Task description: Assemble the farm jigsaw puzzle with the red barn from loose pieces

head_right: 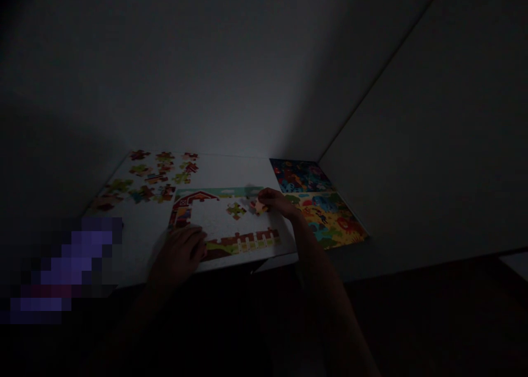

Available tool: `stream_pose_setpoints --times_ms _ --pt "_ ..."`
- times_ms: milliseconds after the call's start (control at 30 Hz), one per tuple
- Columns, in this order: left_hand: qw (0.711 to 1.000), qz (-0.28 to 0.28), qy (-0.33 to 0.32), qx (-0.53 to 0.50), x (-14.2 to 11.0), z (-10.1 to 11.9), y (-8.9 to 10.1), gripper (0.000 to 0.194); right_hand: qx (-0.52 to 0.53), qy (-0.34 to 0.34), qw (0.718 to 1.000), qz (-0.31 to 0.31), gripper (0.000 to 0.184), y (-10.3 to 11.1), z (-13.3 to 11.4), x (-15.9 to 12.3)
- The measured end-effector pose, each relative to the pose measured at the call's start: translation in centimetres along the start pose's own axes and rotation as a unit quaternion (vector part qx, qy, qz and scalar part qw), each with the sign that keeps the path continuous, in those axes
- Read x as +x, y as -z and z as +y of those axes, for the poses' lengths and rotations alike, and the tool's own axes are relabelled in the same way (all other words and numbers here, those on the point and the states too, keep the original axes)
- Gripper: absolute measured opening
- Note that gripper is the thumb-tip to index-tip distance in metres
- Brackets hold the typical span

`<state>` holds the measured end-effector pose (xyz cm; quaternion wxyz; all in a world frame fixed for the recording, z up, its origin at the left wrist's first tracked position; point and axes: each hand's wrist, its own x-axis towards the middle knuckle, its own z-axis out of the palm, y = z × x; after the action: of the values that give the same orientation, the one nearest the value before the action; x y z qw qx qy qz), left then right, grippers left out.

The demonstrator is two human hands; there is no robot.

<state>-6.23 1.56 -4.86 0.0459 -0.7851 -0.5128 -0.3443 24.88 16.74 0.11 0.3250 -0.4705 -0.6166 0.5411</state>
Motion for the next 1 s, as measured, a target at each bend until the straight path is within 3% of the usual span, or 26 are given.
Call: stream_pose_setpoints --times_ms 200,600,1000 --pt "1.0 -0.013 0.013 -0.01 -0.2 -0.1 -0.2 0.026 -0.014 0.031 0.999 0.003 0.028 0.4 0.3 0.1" --pt "1.0 -0.017 0.001 -0.006 0.0 -0.2 -0.1 0.028 -0.102 0.036 0.993 -0.046 0.028 1.1 0.7 -4.1" --pt "0.999 -0.025 0.011 -0.019 0.1 -0.3 -0.1 0.027 -0.133 0.04 0.989 -0.049 0.029 0.3 1.0 -5.1"
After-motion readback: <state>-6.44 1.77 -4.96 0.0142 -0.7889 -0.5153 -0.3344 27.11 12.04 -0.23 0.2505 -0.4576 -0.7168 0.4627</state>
